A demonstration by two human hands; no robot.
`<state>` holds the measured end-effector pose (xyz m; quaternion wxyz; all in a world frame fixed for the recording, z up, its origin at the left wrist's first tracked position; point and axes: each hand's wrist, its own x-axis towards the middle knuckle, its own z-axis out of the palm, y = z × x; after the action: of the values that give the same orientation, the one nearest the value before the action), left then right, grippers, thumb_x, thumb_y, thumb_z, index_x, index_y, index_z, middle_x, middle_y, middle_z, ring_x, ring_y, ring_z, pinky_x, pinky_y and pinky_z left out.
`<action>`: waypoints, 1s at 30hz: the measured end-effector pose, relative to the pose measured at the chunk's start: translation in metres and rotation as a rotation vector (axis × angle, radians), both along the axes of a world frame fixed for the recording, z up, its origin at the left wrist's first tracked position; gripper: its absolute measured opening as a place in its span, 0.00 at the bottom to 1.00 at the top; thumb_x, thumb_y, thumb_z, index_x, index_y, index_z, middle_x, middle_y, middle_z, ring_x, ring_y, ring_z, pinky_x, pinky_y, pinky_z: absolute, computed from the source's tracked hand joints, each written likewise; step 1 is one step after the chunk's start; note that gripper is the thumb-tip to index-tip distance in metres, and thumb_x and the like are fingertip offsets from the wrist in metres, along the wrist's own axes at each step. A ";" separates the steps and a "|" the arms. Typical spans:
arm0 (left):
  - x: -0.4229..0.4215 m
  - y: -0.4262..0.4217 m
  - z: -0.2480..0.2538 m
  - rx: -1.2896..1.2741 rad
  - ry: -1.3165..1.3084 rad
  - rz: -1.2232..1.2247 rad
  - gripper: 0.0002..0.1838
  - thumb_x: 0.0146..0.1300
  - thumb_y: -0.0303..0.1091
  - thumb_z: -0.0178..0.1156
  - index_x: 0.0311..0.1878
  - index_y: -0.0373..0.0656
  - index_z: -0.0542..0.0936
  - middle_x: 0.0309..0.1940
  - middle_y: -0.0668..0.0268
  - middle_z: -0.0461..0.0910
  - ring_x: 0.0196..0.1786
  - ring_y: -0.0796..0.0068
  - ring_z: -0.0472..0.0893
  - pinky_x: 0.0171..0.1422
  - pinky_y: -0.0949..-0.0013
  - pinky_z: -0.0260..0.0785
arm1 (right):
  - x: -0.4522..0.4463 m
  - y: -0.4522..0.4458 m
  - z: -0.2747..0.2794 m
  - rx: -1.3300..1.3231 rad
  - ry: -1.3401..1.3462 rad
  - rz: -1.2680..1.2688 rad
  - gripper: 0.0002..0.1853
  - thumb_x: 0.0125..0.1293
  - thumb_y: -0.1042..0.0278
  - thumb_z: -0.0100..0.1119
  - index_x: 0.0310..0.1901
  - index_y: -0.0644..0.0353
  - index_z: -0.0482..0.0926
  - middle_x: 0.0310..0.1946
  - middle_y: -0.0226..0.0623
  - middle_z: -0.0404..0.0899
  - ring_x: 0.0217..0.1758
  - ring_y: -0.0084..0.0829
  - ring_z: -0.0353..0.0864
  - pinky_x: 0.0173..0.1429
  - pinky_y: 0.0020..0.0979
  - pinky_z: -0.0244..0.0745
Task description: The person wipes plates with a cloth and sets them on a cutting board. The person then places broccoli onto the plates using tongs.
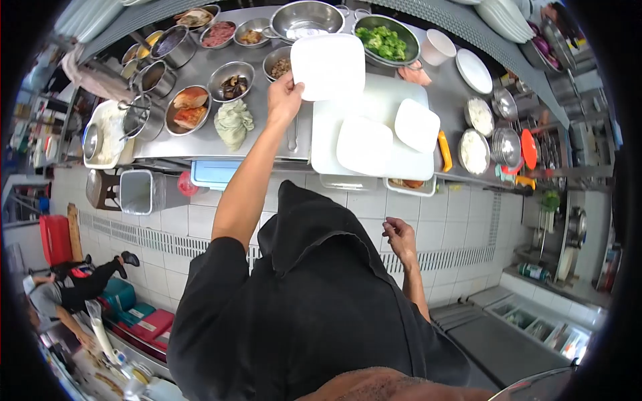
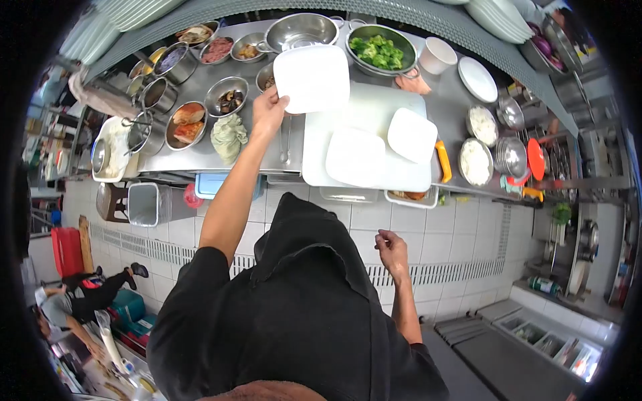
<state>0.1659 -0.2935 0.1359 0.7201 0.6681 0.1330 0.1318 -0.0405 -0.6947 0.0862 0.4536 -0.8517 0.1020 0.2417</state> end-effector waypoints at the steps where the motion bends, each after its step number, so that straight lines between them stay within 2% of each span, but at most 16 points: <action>1: -0.009 0.010 -0.004 0.062 -0.101 0.038 0.23 0.65 0.18 0.55 0.64 0.29 0.73 0.49 0.57 0.84 0.47 0.70 0.84 0.51 0.71 0.77 | 0.016 -0.001 0.005 0.004 -0.036 0.024 0.18 0.69 0.65 0.61 0.55 0.69 0.80 0.36 0.40 0.86 0.36 0.27 0.86 0.38 0.28 0.77; 2: -0.018 0.020 -0.013 -0.001 -0.180 0.073 0.21 0.64 0.17 0.55 0.61 0.32 0.76 0.47 0.60 0.84 0.47 0.76 0.83 0.48 0.73 0.74 | 0.034 -0.001 0.010 0.009 -0.083 0.037 0.18 0.69 0.66 0.61 0.55 0.69 0.80 0.36 0.42 0.86 0.36 0.28 0.86 0.42 0.30 0.79; 5: -0.069 0.064 -0.026 0.136 -0.025 0.194 0.20 0.63 0.20 0.56 0.60 0.32 0.77 0.45 0.62 0.84 0.45 0.75 0.82 0.49 0.73 0.73 | 0.088 0.002 0.045 0.028 -0.181 0.155 0.18 0.69 0.66 0.61 0.55 0.70 0.80 0.36 0.42 0.86 0.36 0.28 0.86 0.42 0.29 0.79; 7: -0.119 0.094 -0.036 0.040 0.001 0.267 0.20 0.62 0.23 0.57 0.58 0.32 0.77 0.45 0.61 0.84 0.45 0.73 0.83 0.49 0.73 0.73 | 0.120 0.006 0.072 0.082 -0.236 0.159 0.18 0.69 0.65 0.61 0.55 0.70 0.80 0.37 0.42 0.85 0.35 0.28 0.86 0.41 0.29 0.79; 10: -0.205 0.149 -0.073 -0.001 0.076 0.414 0.18 0.62 0.22 0.54 0.55 0.27 0.77 0.44 0.55 0.83 0.41 0.65 0.86 0.40 0.64 0.83 | 0.172 0.021 0.122 0.074 -0.413 0.261 0.17 0.69 0.65 0.62 0.54 0.66 0.81 0.38 0.42 0.86 0.34 0.28 0.84 0.39 0.29 0.78; 12: -0.257 0.177 -0.088 -0.030 0.179 0.567 0.17 0.60 0.21 0.54 0.53 0.25 0.77 0.43 0.52 0.83 0.41 0.62 0.85 0.39 0.64 0.83 | 0.207 0.040 0.161 0.029 -0.633 0.369 0.16 0.67 0.67 0.63 0.55 0.63 0.81 0.42 0.41 0.86 0.35 0.28 0.84 0.38 0.30 0.78; 14: -0.298 0.200 -0.091 -0.043 0.240 0.679 0.17 0.61 0.22 0.53 0.52 0.26 0.77 0.42 0.53 0.83 0.41 0.62 0.85 0.38 0.64 0.83 | 0.222 0.083 0.238 0.024 -0.948 0.477 0.16 0.66 0.69 0.63 0.55 0.59 0.81 0.47 0.39 0.85 0.36 0.28 0.84 0.38 0.30 0.78; 17: -0.339 0.236 -0.101 0.023 0.159 0.769 0.16 0.62 0.27 0.55 0.51 0.27 0.79 0.42 0.53 0.83 0.40 0.64 0.85 0.37 0.65 0.81 | 0.270 0.141 0.303 0.066 -1.369 0.474 0.18 0.67 0.69 0.63 0.58 0.57 0.79 0.46 0.37 0.85 0.34 0.29 0.82 0.39 0.31 0.78; 18: -0.351 0.250 -0.110 0.105 0.088 0.795 0.16 0.63 0.32 0.56 0.48 0.30 0.80 0.39 0.57 0.83 0.33 0.70 0.83 0.33 0.68 0.75 | 0.304 0.154 0.311 0.098 -1.454 0.491 0.21 0.68 0.67 0.62 0.62 0.56 0.77 0.45 0.41 0.86 0.35 0.31 0.83 0.42 0.33 0.78; 19: -0.363 0.253 -0.102 0.150 0.153 0.820 0.16 0.62 0.33 0.57 0.48 0.31 0.81 0.35 0.62 0.82 0.28 0.76 0.78 0.31 0.71 0.69 | 0.302 0.173 0.341 -0.268 -1.322 0.429 0.22 0.70 0.66 0.60 0.65 0.56 0.74 0.48 0.45 0.86 0.38 0.33 0.85 0.46 0.36 0.79; 21: -0.370 0.265 -0.092 0.228 0.160 0.911 0.14 0.61 0.30 0.58 0.47 0.32 0.82 0.31 0.67 0.81 0.27 0.79 0.75 0.29 0.73 0.65 | 0.384 0.185 0.346 -0.221 -1.322 0.485 0.25 0.74 0.57 0.56 0.67 0.59 0.72 0.50 0.50 0.85 0.41 0.36 0.89 0.50 0.36 0.80; 22: -0.371 0.269 -0.089 0.137 0.091 0.983 0.14 0.60 0.27 0.58 0.48 0.32 0.83 0.33 0.66 0.83 0.27 0.78 0.76 0.29 0.73 0.67 | 0.413 0.190 0.350 -0.255 -1.266 0.494 0.26 0.74 0.51 0.54 0.66 0.60 0.74 0.49 0.49 0.85 0.39 0.35 0.90 0.50 0.34 0.80; 23: -0.376 0.269 -0.072 0.094 0.154 0.929 0.18 0.62 0.27 0.57 0.55 0.28 0.79 0.45 0.58 0.83 0.42 0.68 0.84 0.43 0.66 0.80 | 0.429 0.190 0.361 -0.423 -1.213 0.538 0.27 0.74 0.48 0.54 0.64 0.60 0.77 0.46 0.46 0.86 0.36 0.31 0.89 0.47 0.31 0.80; 24: -0.377 0.269 -0.057 0.044 0.182 0.934 0.19 0.62 0.24 0.55 0.57 0.29 0.78 0.46 0.57 0.83 0.42 0.67 0.85 0.43 0.66 0.82 | 0.445 0.190 0.373 -0.590 -1.162 0.593 0.27 0.73 0.46 0.54 0.61 0.61 0.79 0.42 0.42 0.87 0.33 0.26 0.88 0.43 0.29 0.79; 26: -0.381 0.283 -0.049 -0.014 0.221 0.983 0.18 0.63 0.22 0.53 0.55 0.26 0.77 0.45 0.55 0.83 0.40 0.65 0.85 0.41 0.65 0.83 | 0.423 0.200 0.388 -0.562 -1.042 0.571 0.25 0.72 0.46 0.58 0.54 0.62 0.83 0.30 0.31 0.82 0.25 0.18 0.77 0.30 0.24 0.68; 30: -0.376 0.330 -0.065 -0.093 0.303 0.949 0.17 0.62 0.22 0.52 0.53 0.23 0.77 0.44 0.52 0.83 0.39 0.61 0.86 0.41 0.63 0.85 | 0.467 0.168 0.415 -0.175 -1.003 0.565 0.23 0.71 0.46 0.60 0.53 0.59 0.83 0.32 0.28 0.83 0.33 0.16 0.79 0.36 0.20 0.68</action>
<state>-0.2105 0.0366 0.0713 0.5824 0.5130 0.5309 0.3403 0.4269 -0.5265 0.5010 0.2923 -0.8905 -0.3371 -0.0890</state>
